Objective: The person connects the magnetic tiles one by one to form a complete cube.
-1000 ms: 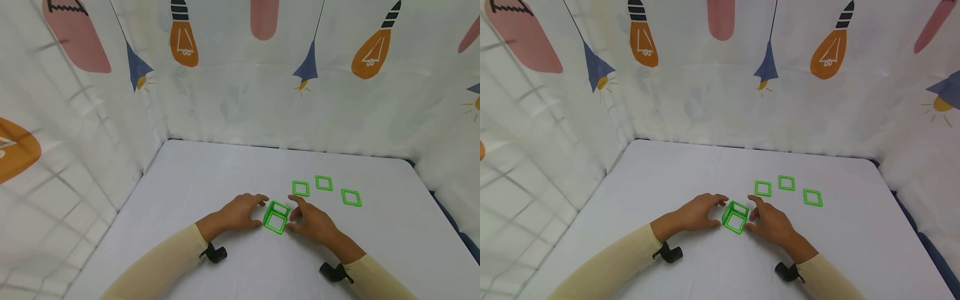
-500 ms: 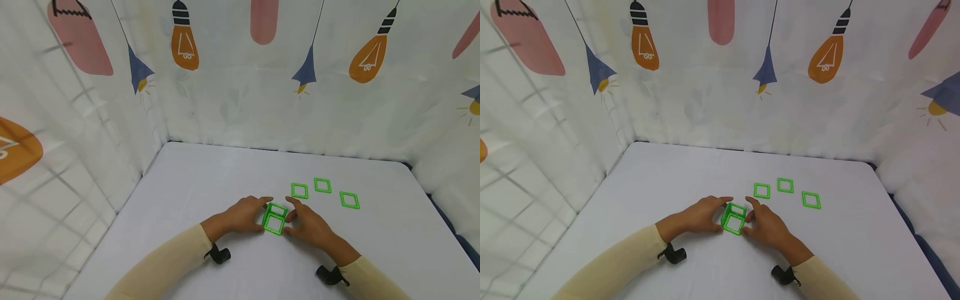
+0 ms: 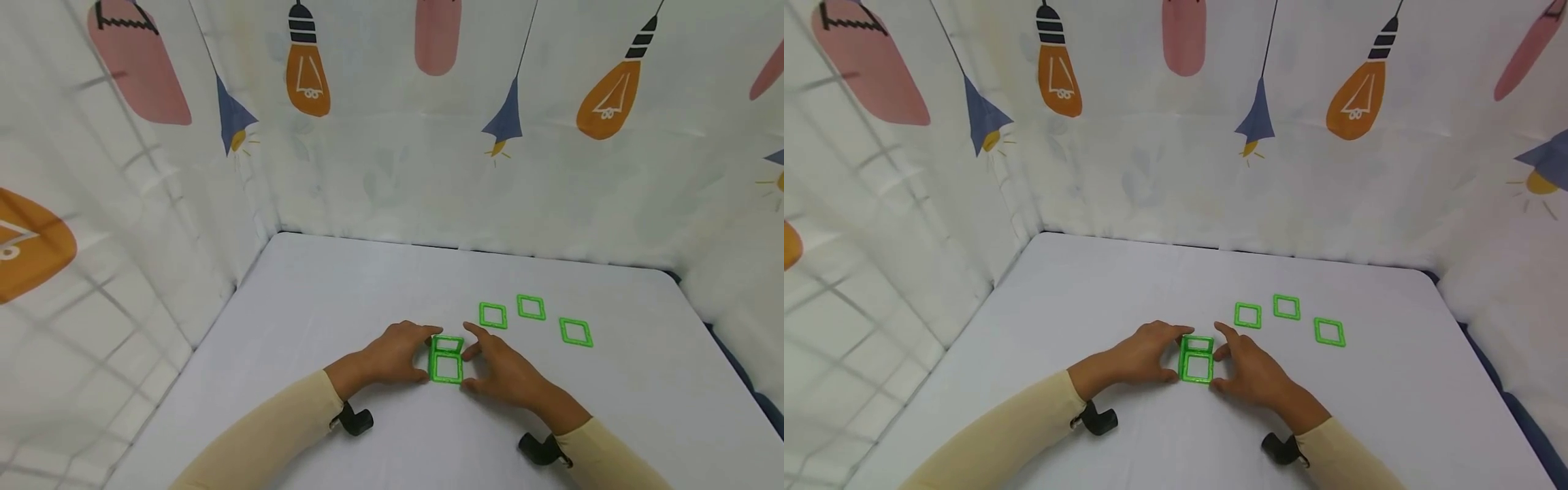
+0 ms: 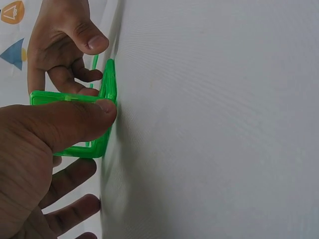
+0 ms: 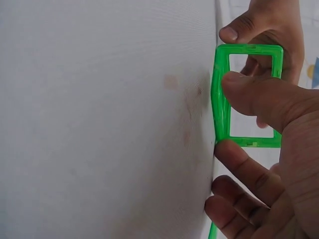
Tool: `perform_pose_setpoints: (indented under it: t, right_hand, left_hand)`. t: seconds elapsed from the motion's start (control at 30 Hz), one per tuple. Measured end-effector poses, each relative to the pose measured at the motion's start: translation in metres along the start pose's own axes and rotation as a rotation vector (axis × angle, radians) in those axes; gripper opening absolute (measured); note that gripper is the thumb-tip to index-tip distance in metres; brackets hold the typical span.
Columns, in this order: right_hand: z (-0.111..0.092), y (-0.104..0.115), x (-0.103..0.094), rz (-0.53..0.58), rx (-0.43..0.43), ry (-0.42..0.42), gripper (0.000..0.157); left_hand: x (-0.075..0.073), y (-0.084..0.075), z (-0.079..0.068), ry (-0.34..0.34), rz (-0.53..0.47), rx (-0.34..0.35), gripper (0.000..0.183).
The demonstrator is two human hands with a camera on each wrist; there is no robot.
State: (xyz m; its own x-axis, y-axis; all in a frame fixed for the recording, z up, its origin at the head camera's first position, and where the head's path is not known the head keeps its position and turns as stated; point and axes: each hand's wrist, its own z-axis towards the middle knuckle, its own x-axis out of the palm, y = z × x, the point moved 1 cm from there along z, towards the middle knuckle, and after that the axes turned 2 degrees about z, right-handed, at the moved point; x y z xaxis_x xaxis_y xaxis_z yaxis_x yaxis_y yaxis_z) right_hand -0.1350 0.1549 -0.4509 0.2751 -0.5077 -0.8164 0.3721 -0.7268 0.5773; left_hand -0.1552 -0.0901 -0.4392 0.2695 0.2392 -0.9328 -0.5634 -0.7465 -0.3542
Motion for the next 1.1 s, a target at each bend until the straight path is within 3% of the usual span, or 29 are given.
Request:
perform_pose_setpoints:
  t: [0.3,0.8,1.1]
  right_hand:
    - [0.001,-0.001,0.0,0.003,-0.011,0.033,0.112]
    - [0.009,0.002,0.004,-0.08,-0.007,-0.002,0.107]
    - [0.014,0.001,0.001,-0.102,0.006,-0.008,0.102]
  left_hand:
    - [0.0,0.003,-0.003,-0.044,-0.006,0.034,0.063]
    - [-0.001,0.007,-0.004,-0.061,-0.064,-0.004,0.04]
    - [0.001,0.009,-0.005,-0.07,-0.013,0.012,0.03]
